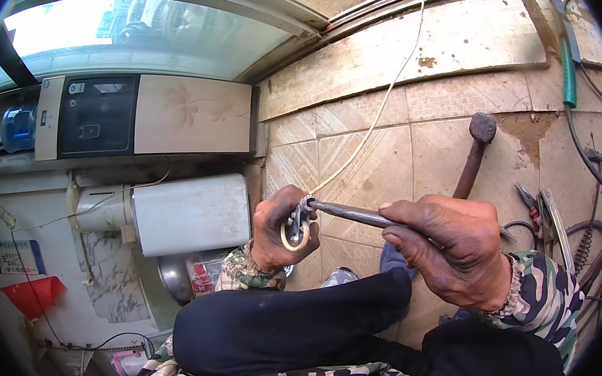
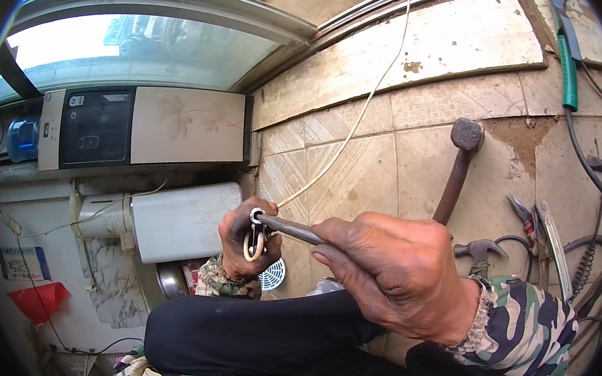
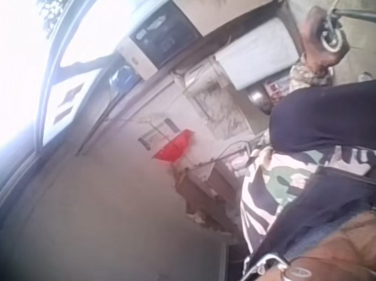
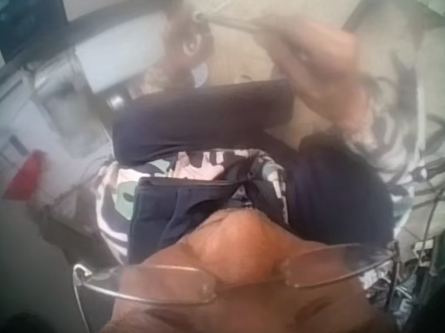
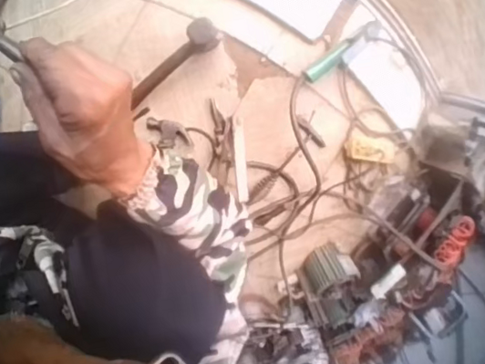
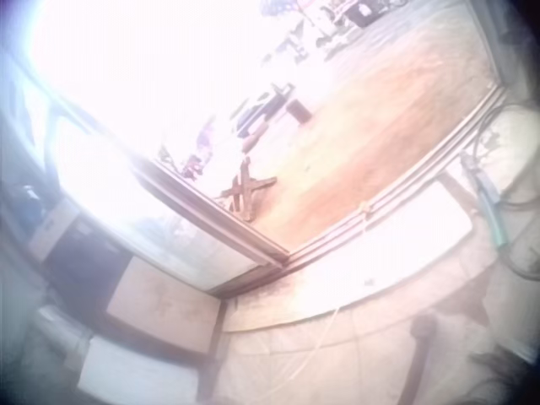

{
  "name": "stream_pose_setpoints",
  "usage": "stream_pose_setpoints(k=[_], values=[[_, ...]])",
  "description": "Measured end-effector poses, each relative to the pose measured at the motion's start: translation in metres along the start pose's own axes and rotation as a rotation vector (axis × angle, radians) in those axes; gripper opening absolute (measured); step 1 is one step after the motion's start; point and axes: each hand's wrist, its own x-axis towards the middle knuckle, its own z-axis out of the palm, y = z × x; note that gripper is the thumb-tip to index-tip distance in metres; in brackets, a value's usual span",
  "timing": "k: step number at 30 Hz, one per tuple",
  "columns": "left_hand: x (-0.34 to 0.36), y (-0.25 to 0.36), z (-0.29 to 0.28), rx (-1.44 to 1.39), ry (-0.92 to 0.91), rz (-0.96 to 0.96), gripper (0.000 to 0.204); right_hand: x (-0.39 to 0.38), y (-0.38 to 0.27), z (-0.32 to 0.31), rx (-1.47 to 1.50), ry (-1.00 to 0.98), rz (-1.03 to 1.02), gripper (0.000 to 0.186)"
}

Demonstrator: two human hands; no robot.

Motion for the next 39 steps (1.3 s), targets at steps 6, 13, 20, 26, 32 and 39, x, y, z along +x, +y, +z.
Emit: stream_pose_setpoints(k=[6,13,20,26,32,39], values=[[0.002,-0.003,0.008,-0.017,0.054,0.038,0.019,-0.001,0.004,0.006,-0.077,0.022,-0.061,0.026],[0.009,0.002,0.006,-0.007,0.037,-0.014,0.019,-0.028,0.032,0.050,-0.239,0.130,-0.248,0.047],[0.014,0.002,0.015,0.003,-0.006,0.022,0.024,-0.027,0.019,0.006,-0.109,0.192,0.103,0.025],[0.012,0.001,0.022,-0.011,-0.012,0.055,0.024,-0.029,0.010,-0.008,0.226,0.166,0.383,0.015],[0.020,0.000,0.032,-0.031,-0.043,0.062,0.025,-0.029,0.006,-0.017,0.243,0.238,0.422,0.014],[0.020,0.000,0.037,-0.026,-0.054,0.054,0.023,-0.029,0.007,-0.015,0.226,0.214,0.427,0.014]])
